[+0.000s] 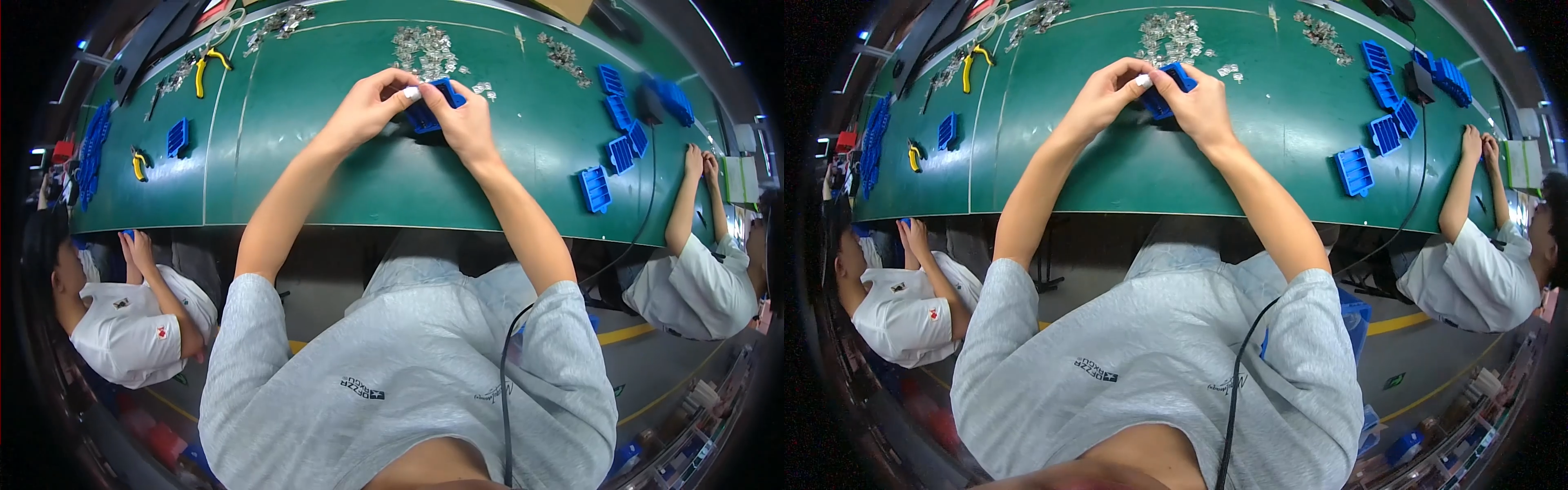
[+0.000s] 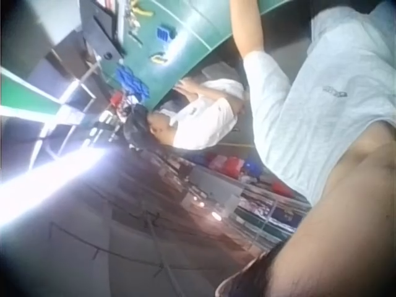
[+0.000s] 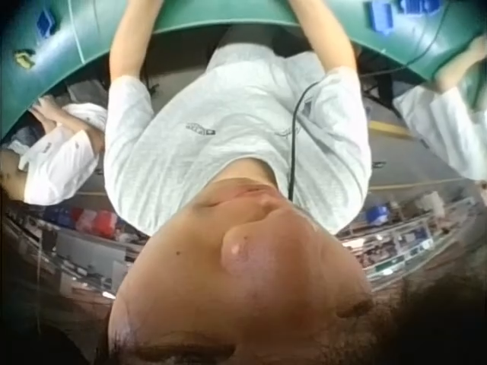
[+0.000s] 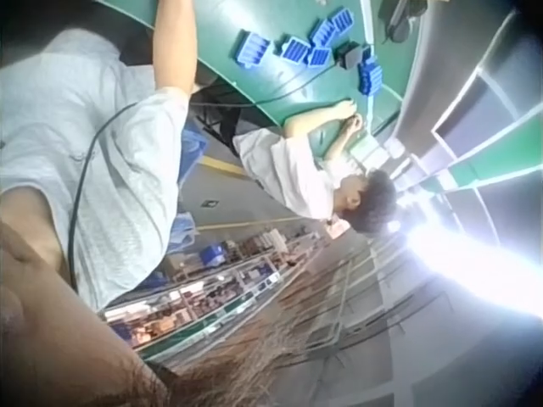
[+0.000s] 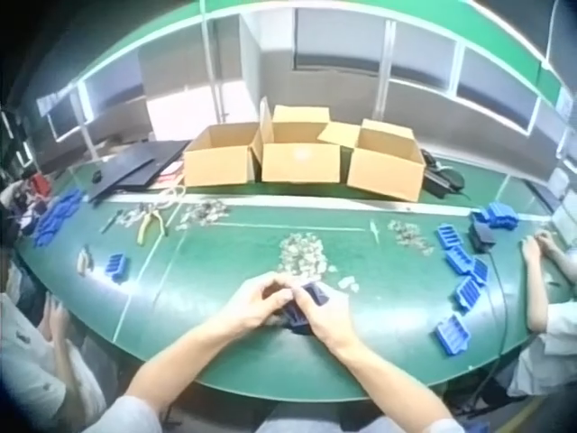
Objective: Manually picking up small metal parts and placing them into a blue plastic container on an assembly line.
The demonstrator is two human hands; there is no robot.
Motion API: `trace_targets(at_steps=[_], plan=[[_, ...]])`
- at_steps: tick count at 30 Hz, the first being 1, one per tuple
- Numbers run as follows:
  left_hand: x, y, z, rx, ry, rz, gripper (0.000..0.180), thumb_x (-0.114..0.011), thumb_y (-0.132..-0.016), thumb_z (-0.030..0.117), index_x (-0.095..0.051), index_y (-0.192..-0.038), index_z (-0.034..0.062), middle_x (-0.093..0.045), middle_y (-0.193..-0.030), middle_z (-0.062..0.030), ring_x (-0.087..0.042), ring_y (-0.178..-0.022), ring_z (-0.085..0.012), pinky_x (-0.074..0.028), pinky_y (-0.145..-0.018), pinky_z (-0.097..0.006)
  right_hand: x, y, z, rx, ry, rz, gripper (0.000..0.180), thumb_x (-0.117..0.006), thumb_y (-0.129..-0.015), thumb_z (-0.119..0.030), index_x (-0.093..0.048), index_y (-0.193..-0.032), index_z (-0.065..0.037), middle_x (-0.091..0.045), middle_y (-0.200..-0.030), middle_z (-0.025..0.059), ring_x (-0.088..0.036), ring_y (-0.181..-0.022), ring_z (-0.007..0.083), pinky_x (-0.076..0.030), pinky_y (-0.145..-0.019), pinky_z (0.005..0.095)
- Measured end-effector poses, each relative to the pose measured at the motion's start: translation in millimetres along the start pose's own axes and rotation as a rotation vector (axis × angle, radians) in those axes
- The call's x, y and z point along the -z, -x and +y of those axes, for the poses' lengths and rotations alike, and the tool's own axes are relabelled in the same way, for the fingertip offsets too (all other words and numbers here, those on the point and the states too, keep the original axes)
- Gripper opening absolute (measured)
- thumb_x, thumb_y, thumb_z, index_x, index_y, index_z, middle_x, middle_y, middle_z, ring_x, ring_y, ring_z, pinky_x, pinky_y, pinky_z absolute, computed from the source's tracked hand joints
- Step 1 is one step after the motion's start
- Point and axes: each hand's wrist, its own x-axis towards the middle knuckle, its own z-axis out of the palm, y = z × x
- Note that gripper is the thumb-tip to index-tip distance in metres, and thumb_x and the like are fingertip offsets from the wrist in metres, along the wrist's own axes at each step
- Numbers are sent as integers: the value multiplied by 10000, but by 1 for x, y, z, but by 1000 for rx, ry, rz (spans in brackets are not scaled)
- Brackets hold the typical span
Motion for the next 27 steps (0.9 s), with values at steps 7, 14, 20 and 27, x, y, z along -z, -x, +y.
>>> trace_targets(at_steps=[7,14,20,27], plan=[[0,-1,6,-56,146,137,271,-537,-943,172,-570,-1177,39,-589,-1061,-41,-559,-902,-113,-452,-784,-242,39,-22,4,-39,-198,378,415,-649,-893,-415,-634,-844,-4,-621,-754,25,-538,-697,86,-457,-630,254],[4,-14,-15,-304,-477,401,172,-539,-889,118,-660,-992,54,-595,-1006,-76,-571,-869,-192,-470,-741,-303,114,-53,32,-34,-927,560,436,-589,-918,-418,-555,-1119,-32,-629,-1006,116,-626,-902,272,-521,-683,326],[1,-85,1,-525,-686,108,168,-548,-875,140,-635,-983,44,-606,-950,-149,-578,-923,-333,-464,-810,-415,116,-51,28,-100,-908,603,392,-638,-880,-393,-579,-1046,-43,-626,-957,85,-617,-851,226,-494,-632,307],[-53,-230,-21,-656,-567,10,226,-531,-867,161,-638,-1034,52,-622,-988,-157,-593,-947,-340,-477,-829,-429,102,-41,17,-218,-1102,630,361,-626,-892,-396,-588,-991,-51,-616,-883,52,-589,-766,167,-450,-602,273]])
